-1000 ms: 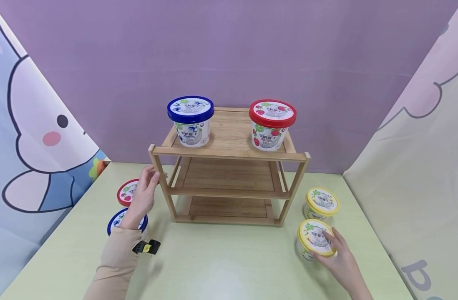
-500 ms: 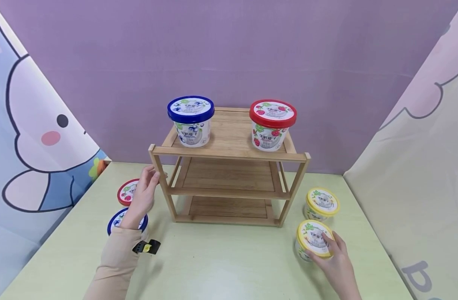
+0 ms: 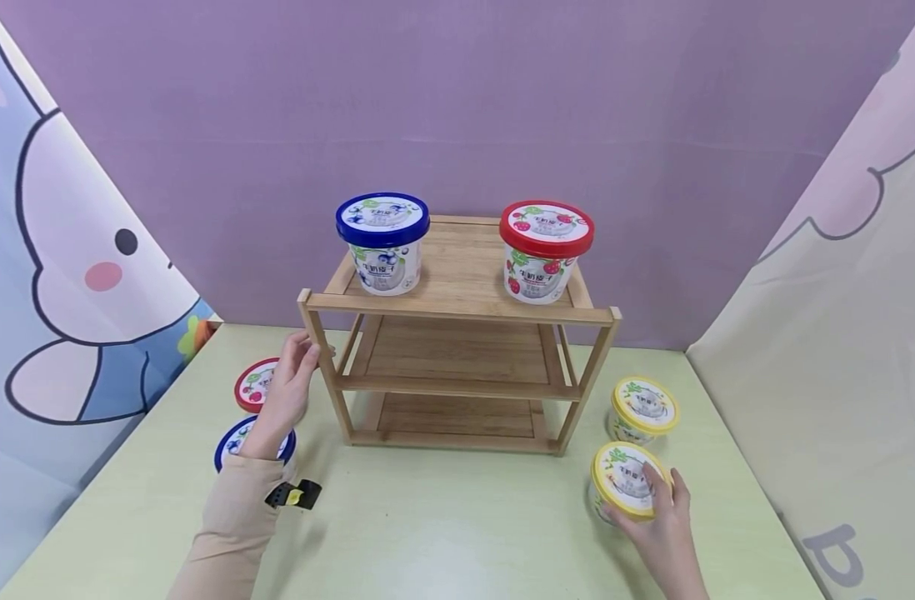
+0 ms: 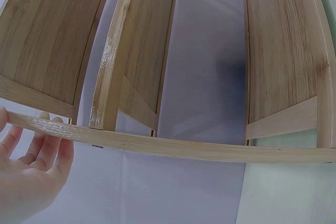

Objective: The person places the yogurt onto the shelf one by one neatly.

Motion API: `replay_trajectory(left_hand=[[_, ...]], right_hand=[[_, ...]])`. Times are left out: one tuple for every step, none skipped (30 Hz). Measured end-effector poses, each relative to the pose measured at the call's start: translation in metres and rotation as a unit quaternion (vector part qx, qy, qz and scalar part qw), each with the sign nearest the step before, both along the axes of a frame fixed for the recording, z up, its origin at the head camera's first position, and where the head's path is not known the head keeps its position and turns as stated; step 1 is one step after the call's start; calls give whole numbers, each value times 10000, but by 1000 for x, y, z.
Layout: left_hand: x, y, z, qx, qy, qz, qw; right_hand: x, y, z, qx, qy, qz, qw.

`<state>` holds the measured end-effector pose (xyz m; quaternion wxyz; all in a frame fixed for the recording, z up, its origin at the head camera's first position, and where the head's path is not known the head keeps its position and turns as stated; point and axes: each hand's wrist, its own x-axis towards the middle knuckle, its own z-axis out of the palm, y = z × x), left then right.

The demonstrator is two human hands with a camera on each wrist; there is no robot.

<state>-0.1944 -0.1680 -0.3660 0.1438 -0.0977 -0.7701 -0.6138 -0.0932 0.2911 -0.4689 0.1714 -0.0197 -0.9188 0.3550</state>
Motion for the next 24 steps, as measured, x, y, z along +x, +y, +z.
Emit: replay_trajectory(left_hand=[[0,0,0,9,8,-8,10000],[0,0,0,11,18,-12,10000],[0,0,0,21,28,-12,10000],[0,0,0,26,38,-10,10000],[0,-1,0,35,48,-15,10000],[0,-1,-1,43,48,-16,10000],[0,-1,0,42,45,-19,10000],[0,-1,0,35,30,-18,10000],[1,-1,0,30,19,-19,10000],[1,0,1,14,3,-19,10000],[1,0,1,-2,-11,-17,10000],[2,0,1,-5,-23,-13,10000],[2,0,2,-13,-32,-8,10000],[2,0,2,-6,-32,-9,10000],[2,0,2,1,-32,-10,10000],[2,0,1,1,-31,-9,10000],[2,0,1,9,-42,-11,10000],[2,0,1,21,-53,-12,10000],[2,0,1,21,-67,-14,10000],[2,0,1,35,-77,-19,10000],[2,0,1,20,-94,-17,10000],[2,0,1,15,-110,-18,9999],[2,0,2,17,-112,-19,9999],[3,0,2,30,-109,-21,9999]], right_hand=[[-1,0,-1,-31,-24,10,10000],[-2,0,-2,-71,-63,35,9999],[-3,1,-3,-115,-100,51,9999],[-4,1,-4,-155,-140,67,9998],[-5,2,-5,-201,-185,76,9996],[-5,2,-5,-249,-231,86,9994],[-6,2,-6,-296,-260,85,9992],[-7,2,-7,-338,-282,84,9990],[-7,2,-8,-362,-291,72,9989],[-7,2,-8,-383,-302,63,9988],[-7,2,-9,-405,-308,51,9987],[-7,2,-9,-423,-312,41,9986],[-7,2,-10,-422,-312,20,9986],[-7,2,-10,-436,-318,0,9985],[-6,1,-10,-447,-332,-20,9984],[-6,1,-11,-464,-345,-41,9983],[-6,1,-11,-480,-367,-63,9982],[-6,1,-11,-494,-395,-86,9980],[-6,1,-11,-512,-436,-109,9977],[-5,1,-11,-527,-482,-126,9974],[-5,1,-10,-543,-525,-133,9971],[-5,1,-10,-567,-575,-139,9966],[-5,1,-10,-586,-617,-146,9963],[-5,1,-9,-593,-653,-153,9960]])
